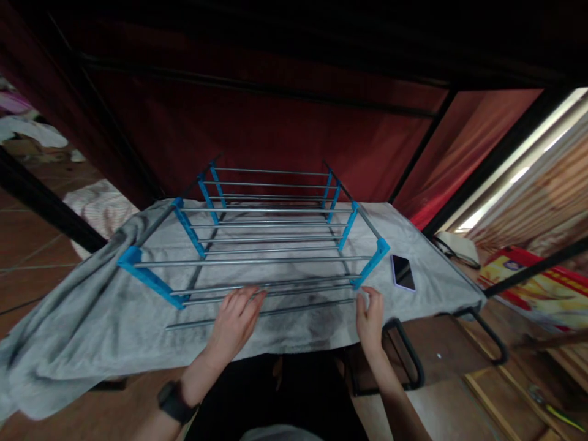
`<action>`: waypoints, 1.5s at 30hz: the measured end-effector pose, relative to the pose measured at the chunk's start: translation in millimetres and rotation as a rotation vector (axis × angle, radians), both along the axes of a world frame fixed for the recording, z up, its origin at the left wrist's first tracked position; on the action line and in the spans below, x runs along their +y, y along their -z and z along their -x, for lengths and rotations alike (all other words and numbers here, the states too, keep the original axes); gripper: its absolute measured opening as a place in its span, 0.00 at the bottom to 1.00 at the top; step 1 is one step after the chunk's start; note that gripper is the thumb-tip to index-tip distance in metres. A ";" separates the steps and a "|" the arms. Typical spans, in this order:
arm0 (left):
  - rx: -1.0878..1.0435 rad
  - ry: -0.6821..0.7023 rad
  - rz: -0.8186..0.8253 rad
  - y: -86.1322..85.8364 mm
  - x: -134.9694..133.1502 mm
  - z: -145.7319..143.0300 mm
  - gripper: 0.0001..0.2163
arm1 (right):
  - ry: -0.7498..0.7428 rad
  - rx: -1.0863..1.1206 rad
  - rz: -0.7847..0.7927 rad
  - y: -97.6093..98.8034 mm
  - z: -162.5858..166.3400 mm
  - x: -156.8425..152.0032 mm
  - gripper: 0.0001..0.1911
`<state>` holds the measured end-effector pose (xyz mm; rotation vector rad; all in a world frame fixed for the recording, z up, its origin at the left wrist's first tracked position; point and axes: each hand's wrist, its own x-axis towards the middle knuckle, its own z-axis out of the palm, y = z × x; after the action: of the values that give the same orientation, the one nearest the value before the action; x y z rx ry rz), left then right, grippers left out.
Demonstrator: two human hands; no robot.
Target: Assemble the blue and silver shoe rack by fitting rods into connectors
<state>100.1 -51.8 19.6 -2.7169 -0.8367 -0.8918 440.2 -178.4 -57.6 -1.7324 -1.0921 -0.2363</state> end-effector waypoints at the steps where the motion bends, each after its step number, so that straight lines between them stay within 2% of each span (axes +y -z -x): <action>1: -0.037 0.022 -0.020 -14.4 0.5 -13.0 0.17 | 0.063 0.031 -0.058 -11.5 -8.0 -0.6 0.17; 3: -0.089 0.075 -0.048 -39.2 3.5 -41.9 0.17 | 0.133 0.083 -0.153 -35.5 -24.0 1.7 0.21; 6: -0.072 0.144 -0.044 -62.5 12.2 -87.2 0.16 | 0.090 0.220 -0.223 -67.9 -44.7 14.4 0.24; 9: 0.028 0.150 -0.005 -71.3 22.8 -124.7 0.16 | -0.001 0.425 -0.266 -89.4 -59.9 35.4 0.27; 13: 0.245 0.103 0.076 -74.0 34.6 -151.8 0.14 | -0.177 0.616 -0.223 -99.5 -72.0 60.7 0.33; 17: 0.355 0.076 0.105 -77.7 39.6 -157.4 0.09 | -0.217 0.625 -0.185 -96.9 -76.9 70.6 0.34; 22: 0.344 0.079 0.091 -86.1 36.3 -155.7 0.10 | -0.226 0.680 -0.249 -91.9 -79.1 73.6 0.33; 31: 0.277 0.094 0.104 -102.3 34.1 -157.3 0.11 | -0.236 0.836 -0.271 -90.9 -81.9 78.4 0.30; 39: 0.255 0.096 0.124 -96.5 34.6 -158.5 0.09 | -0.200 0.832 -0.286 -92.6 -79.0 80.7 0.27; 45: 0.298 0.105 0.153 -102.2 34.2 -158.0 0.11 | -0.237 0.854 -0.314 -92.4 -78.5 81.3 0.25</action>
<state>258.1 -17.6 121.8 -2.9472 -0.7338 -0.4361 518.7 -97.1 34.8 -1.2021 -0.5675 0.4320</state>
